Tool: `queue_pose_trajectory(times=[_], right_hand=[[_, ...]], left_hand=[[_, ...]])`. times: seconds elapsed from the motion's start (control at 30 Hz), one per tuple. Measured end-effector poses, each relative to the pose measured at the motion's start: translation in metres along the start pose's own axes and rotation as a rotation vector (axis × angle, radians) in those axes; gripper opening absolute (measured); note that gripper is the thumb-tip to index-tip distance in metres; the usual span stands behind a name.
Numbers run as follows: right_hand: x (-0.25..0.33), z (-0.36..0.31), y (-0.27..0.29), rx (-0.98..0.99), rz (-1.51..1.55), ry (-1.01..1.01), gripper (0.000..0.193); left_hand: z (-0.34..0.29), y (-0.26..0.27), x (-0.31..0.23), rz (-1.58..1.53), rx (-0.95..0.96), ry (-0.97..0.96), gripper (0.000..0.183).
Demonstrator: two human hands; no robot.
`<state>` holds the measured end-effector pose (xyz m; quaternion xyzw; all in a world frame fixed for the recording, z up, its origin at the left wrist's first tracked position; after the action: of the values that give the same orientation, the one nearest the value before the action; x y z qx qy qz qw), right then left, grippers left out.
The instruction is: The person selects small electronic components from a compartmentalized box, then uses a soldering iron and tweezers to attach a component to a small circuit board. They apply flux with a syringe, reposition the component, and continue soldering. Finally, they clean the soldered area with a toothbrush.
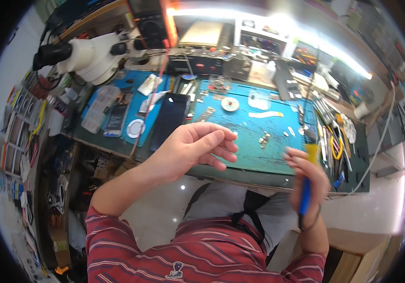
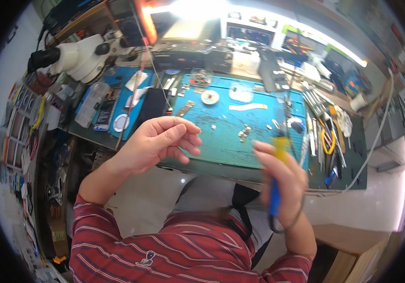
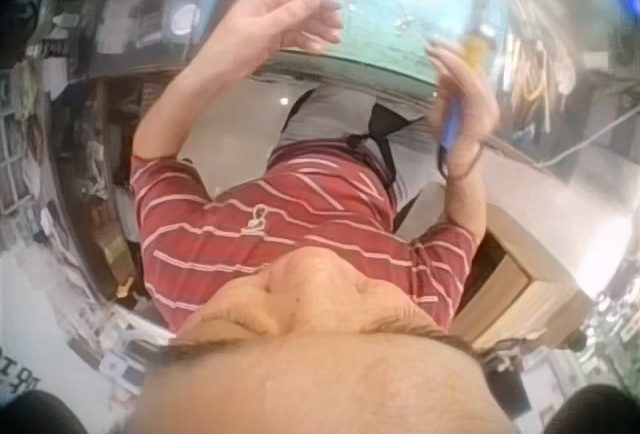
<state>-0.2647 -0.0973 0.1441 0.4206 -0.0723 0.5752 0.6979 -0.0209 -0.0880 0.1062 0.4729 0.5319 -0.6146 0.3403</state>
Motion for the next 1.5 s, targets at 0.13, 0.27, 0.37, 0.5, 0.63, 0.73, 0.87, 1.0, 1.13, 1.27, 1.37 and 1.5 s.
queue_pose_trajectory(times=[0.13,0.27,0.37,0.5,0.63,0.73,0.87,1.0,1.13,1.27,1.37,1.5], right_hand=[[0.004,0.008,-0.028,0.036,0.117,-0.056,0.04],[-0.017,-0.006,-0.043,0.012,0.248,-0.212,0.038],[-0.028,-0.016,-0.032,-0.124,0.264,-0.154,0.031],[-0.033,-0.016,-0.02,-0.149,0.245,-0.152,0.026],[-0.044,-0.012,-0.015,-0.216,0.29,-0.164,0.031],[-0.046,-0.009,-0.017,-0.174,0.287,-0.193,0.039],[-0.051,-0.005,-0.017,-0.181,0.186,-0.102,0.041],[-0.058,-0.003,-0.011,-0.21,0.0,-0.052,0.04],[-0.062,0.006,-0.012,-0.148,0.066,-0.054,0.04],[-0.053,0.017,-0.021,-0.024,0.173,0.004,0.041],[-0.056,0.018,-0.02,0.008,0.186,0.023,0.044],[-0.07,0.013,-0.02,0.011,0.186,-0.022,0.044]], left_hand=[[0.021,-0.016,0.019,-0.175,-0.021,-0.109,0.033],[0.038,-0.035,0.02,-0.308,-0.012,-0.211,0.034],[0.043,-0.036,0.013,-0.257,-0.023,-0.219,0.035],[0.047,-0.029,0.015,-0.23,-0.033,-0.205,0.035],[0.05,-0.026,0.023,-0.275,-0.037,-0.19,0.035],[0.056,-0.026,0.028,-0.331,-0.033,-0.219,0.035],[0.063,-0.026,0.031,-0.343,-0.051,-0.221,0.034],[0.057,-0.012,0.028,-0.053,-0.176,-0.314,0.031],[0.028,-0.04,0.007,0.722,-0.034,-0.891,0.037],[0.048,-0.066,0.018,0.93,0.15,-0.813,0.038],[0.057,-0.065,0.016,0.977,0.159,-0.817,0.025],[0.059,-0.059,0.02,0.975,0.064,-0.692,0.02]])
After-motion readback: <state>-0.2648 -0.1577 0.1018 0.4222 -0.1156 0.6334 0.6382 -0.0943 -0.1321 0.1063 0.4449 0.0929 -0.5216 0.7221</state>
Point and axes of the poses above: each hand's wrist, its own z-axis towards the middle knuckle, its own y-axis out of the back of the hand, x = y × z, the point moved 8 cm from there along z, towards the middle knuckle, and after that the axes turned 10 degrees about -y, right-handed, at the moved point
